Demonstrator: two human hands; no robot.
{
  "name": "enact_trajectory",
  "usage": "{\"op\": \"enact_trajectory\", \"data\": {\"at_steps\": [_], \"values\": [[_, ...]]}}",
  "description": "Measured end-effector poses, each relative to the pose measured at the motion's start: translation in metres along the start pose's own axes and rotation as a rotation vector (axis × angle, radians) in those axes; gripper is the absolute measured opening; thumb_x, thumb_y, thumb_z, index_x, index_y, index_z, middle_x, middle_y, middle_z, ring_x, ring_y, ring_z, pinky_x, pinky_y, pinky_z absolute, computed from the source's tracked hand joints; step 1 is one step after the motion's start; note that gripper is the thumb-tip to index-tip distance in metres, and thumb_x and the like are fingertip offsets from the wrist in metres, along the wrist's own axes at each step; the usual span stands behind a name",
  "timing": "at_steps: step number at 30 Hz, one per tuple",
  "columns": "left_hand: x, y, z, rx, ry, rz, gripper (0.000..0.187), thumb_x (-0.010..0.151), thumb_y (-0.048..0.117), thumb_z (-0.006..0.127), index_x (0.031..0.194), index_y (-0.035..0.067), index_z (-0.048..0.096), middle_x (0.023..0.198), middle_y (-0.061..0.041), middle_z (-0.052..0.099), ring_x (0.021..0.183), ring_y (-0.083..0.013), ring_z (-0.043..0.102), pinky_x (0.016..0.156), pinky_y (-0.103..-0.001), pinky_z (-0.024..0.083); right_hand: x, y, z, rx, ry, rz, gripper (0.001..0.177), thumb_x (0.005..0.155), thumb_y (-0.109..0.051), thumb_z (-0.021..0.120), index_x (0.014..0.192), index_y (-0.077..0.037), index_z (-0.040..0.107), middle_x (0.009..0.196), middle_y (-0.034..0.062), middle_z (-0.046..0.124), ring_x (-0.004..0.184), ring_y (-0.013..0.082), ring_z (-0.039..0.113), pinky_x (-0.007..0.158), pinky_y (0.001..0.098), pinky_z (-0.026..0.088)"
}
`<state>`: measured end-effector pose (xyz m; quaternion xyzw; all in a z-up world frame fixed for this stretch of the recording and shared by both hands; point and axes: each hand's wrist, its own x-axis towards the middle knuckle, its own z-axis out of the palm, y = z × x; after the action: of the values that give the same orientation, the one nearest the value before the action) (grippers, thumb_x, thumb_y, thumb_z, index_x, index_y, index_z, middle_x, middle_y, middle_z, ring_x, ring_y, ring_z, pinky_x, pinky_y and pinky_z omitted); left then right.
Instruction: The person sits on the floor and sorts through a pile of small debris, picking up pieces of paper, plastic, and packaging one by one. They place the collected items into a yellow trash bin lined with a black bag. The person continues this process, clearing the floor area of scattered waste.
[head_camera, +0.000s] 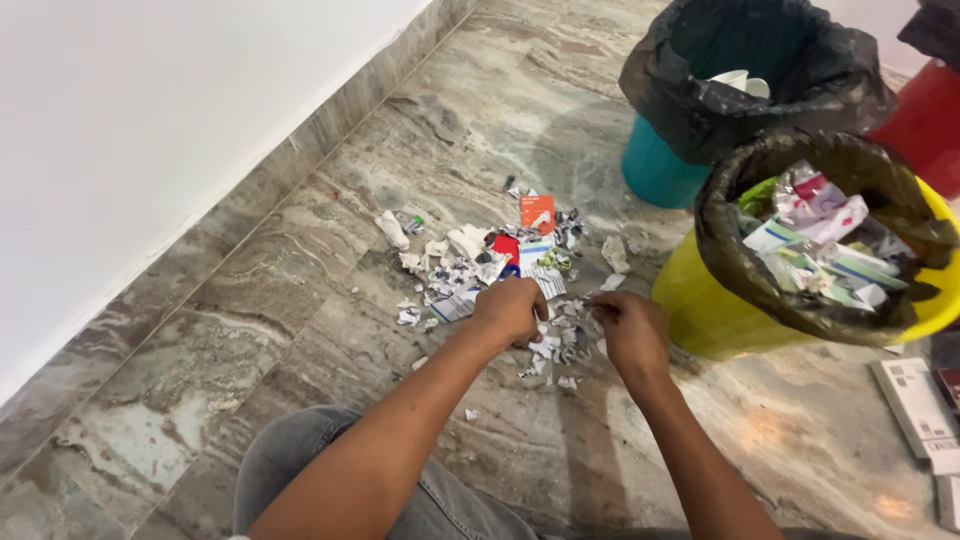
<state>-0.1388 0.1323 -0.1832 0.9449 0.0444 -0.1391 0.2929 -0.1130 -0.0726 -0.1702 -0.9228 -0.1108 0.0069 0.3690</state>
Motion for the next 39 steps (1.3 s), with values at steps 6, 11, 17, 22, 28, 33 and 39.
{"op": "enact_trajectory", "data": {"at_steps": [6,11,17,22,28,33,39], "values": [[-0.003,0.005,0.018,0.224,0.015,0.087,0.045,0.061,0.019,0.096,0.103,0.022,0.081,0.102,-0.011,0.077,0.097,-0.0313,0.073,0.081,-0.044,0.057,-0.013,0.028,0.001,-0.159,0.004,-0.147,0.015,0.085,-0.016,0.074,0.097,-0.011,0.082,0.099,0.0158,0.076,0.092,0.0359,0.072,0.083,0.0447,0.055],[-0.007,0.007,0.037,0.275,0.070,0.125,0.032,0.068,0.014,0.087,0.098,0.016,0.078,0.102,-0.014,0.075,0.099,-0.0353,0.072,0.080,-0.049,0.056,-0.036,0.015,0.005,-0.194,-0.120,-0.134,0.037,0.075,-0.026,0.082,0.107,-0.011,0.077,0.110,0.0175,0.072,0.098,0.0389,0.069,0.088,0.0469,0.054],[-0.008,0.006,0.063,0.331,0.246,0.219,0.014,0.076,0.004,0.068,0.085,0.008,0.077,0.097,-0.018,0.073,0.095,-0.0392,0.072,0.075,-0.053,0.057,-0.052,-0.001,0.019,-0.319,-0.159,-0.271,0.043,0.068,-0.017,0.080,0.110,-0.013,0.077,0.117,0.0120,0.071,0.109,0.0371,0.064,0.086,0.0472,0.054],[-0.007,0.004,0.065,0.315,0.244,0.152,0.013,0.081,0.003,0.066,0.085,0.009,0.077,0.092,-0.018,0.074,0.092,-0.0391,0.072,0.076,-0.052,0.057,-0.051,0.022,0.036,-0.285,-0.131,-0.382,0.020,0.078,-0.005,0.069,0.094,-0.011,0.080,0.110,0.0110,0.074,0.102,0.0355,0.068,0.088,0.0458,0.055],[-0.015,0.011,0.050,0.040,0.231,0.010,0.013,0.076,0.009,0.074,0.083,0.016,0.082,0.088,-0.014,0.076,0.086,-0.0333,0.074,0.075,-0.044,0.058,-0.047,0.030,0.032,-0.177,-0.110,-0.270,0.022,0.076,-0.001,0.070,0.094,-0.008,0.080,0.093,0.0162,0.075,0.088,0.0355,0.072,0.080,0.0443,0.057],[-0.018,0.018,0.039,-0.260,0.290,-0.078,0.014,0.070,0.016,0.085,0.084,0.020,0.084,0.085,-0.006,0.080,0.079,-0.0232,0.075,0.073,-0.037,0.059,-0.040,0.032,0.023,0.016,0.001,0.028,0.032,0.071,-0.007,0.082,0.103,-0.013,0.083,0.087,0.0173,0.076,0.075,0.0289,0.074,0.073,0.0388,0.058],[-0.007,0.002,0.045,-0.463,0.243,-0.055,0.020,0.071,0.019,0.090,0.087,0.011,0.083,0.077,-0.008,0.080,0.066,-0.0139,0.075,0.066,-0.029,0.058,-0.033,0.014,-0.002,0.128,-0.053,0.167,0.039,0.069,-0.015,0.090,0.107,-0.014,0.082,0.084,0.0135,0.079,0.072,0.0203,0.073,0.069,0.0345,0.055]]}}
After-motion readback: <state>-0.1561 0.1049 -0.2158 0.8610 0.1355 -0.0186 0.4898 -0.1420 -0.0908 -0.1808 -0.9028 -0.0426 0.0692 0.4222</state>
